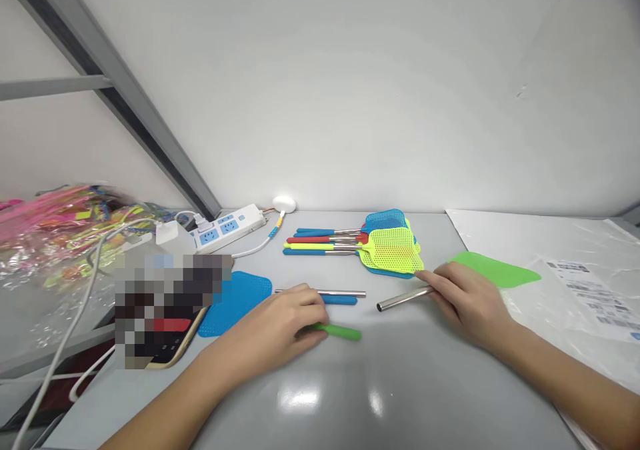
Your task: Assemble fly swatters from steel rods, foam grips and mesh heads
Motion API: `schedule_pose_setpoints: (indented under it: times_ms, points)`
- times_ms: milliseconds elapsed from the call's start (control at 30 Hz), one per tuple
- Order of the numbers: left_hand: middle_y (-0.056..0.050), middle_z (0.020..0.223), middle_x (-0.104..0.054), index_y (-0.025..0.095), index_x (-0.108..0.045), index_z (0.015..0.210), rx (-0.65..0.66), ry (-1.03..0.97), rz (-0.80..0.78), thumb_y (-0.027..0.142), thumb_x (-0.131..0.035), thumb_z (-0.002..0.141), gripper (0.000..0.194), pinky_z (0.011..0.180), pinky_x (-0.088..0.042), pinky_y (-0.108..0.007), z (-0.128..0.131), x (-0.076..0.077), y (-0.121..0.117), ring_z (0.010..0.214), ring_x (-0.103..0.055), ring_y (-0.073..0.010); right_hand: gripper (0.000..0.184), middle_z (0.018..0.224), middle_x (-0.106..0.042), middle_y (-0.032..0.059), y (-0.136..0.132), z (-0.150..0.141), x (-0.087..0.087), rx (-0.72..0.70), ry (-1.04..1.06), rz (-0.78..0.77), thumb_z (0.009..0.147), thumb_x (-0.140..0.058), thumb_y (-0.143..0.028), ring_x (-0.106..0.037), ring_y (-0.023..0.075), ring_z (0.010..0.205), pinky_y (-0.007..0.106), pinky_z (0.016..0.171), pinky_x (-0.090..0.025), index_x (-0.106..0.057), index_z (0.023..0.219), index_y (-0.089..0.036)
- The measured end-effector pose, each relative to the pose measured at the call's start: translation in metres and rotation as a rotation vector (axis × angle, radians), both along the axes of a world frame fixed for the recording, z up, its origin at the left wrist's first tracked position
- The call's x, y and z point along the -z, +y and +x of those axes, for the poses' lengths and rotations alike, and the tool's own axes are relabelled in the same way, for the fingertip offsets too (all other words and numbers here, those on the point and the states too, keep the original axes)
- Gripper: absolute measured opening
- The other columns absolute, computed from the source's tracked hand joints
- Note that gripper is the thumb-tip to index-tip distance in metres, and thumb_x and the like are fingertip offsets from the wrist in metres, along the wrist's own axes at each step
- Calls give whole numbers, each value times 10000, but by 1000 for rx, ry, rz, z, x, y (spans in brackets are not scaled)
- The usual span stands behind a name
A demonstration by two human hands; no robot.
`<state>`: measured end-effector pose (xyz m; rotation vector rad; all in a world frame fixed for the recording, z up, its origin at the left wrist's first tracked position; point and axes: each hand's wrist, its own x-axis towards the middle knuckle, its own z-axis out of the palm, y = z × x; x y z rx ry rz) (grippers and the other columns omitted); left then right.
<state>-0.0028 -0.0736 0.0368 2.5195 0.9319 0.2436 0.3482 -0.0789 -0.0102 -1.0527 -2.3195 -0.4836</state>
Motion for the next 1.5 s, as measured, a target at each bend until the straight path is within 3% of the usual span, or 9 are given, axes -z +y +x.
schedule_pose_setpoints:
  times_ms: [433,567,800,1133,1333,1500]
  points:
    - [-39,1029,-577,215,-612,913,-60,91,231,211,-508,951,111,784,-375,-360,4,5,1,931,-523,-204,363,931,-620,86,2,1,4,-34,-13,-38,918,-515,-93,-568,174,764,270,624,-437,-552,1266,-192]
    - [-46,1068,-566,214,-585,976,-76,90,231,239,-535,949,62,835,-368,-382,6,6,0,979,-515,-217,351,932,-631,85,3,0,4,-50,-32,-39,933,-508,-107,-580,171,773,270,627,-443,-543,1272,-194]
    - [-61,1131,-563,242,-563,1153,-125,21,212,284,-596,926,233,910,-376,-409,7,6,0,1032,-497,-240,348,911,-661,70,4,-1,6,-28,-84,-87,962,-499,-173,-601,168,729,276,620,-456,-514,1309,-175]
    - [-60,1160,-573,258,-589,1158,-166,-5,193,384,-667,876,318,928,-399,-411,0,4,3,1082,-489,-258,222,943,-689,73,5,1,9,-55,-74,-88,950,-527,-170,-643,182,801,303,697,-480,-619,1149,-200]
    - [-58,1175,-574,258,-598,1175,-167,6,181,466,-725,812,437,961,-377,-427,-8,-2,7,1123,-472,-268,210,928,-685,72,3,2,8,-63,-121,-77,948,-526,-148,-626,182,792,296,655,-455,-633,1122,-196]
    - [-61,1149,-587,243,-615,1149,-180,-31,180,491,-707,821,422,955,-382,-418,-8,-6,4,1121,-477,-265,213,918,-687,64,3,3,9,-77,-101,-53,947,-528,-166,-622,171,765,285,644,-449,-651,1113,-217]
